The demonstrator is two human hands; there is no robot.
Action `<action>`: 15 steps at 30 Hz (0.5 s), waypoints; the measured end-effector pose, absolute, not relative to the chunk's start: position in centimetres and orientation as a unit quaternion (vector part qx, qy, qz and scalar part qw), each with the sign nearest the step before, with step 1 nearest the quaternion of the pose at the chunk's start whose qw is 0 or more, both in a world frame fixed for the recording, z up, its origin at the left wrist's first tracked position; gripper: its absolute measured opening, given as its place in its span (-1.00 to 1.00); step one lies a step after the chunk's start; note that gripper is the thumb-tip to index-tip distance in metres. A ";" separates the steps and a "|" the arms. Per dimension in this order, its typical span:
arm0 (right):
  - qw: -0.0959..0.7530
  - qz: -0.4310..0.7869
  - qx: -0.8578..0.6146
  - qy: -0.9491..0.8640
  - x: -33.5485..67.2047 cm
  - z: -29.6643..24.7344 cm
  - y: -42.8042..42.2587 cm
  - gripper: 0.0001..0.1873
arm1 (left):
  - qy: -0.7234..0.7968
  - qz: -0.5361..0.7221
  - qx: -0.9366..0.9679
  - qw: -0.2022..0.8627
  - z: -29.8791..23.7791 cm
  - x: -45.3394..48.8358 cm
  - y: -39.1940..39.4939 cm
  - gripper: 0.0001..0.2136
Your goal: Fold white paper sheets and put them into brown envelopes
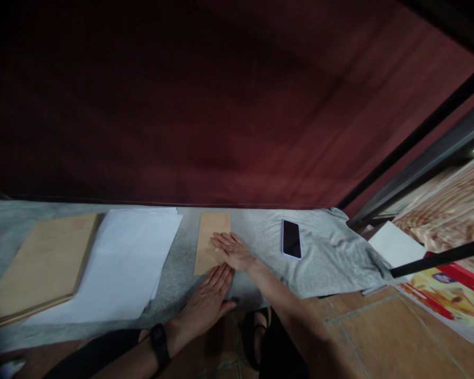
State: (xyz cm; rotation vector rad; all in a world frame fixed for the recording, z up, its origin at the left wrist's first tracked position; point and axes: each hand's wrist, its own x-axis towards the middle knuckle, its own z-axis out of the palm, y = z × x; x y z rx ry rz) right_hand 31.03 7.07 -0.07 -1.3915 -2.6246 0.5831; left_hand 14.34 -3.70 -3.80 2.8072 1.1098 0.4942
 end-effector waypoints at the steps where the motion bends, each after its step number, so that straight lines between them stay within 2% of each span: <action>1: 0.055 0.179 -0.467 -0.864 30.2 -0.2 8.2 -0.45 | 0.364 0.160 0.917 0.039 -3.9 14.4 -3.7 -0.33; 8: 0.061 0.129 -0.494 -0.857 26.0 -0.6 12.5 -0.45 | 0.358 0.152 0.918 0.069 -3.9 14.5 -3.5 -0.30; 15: 0.073 0.247 -0.439 -0.861 27.3 -0.2 9.0 -0.42 | 0.352 0.147 0.917 0.116 -2.2 13.5 -3.1 -0.37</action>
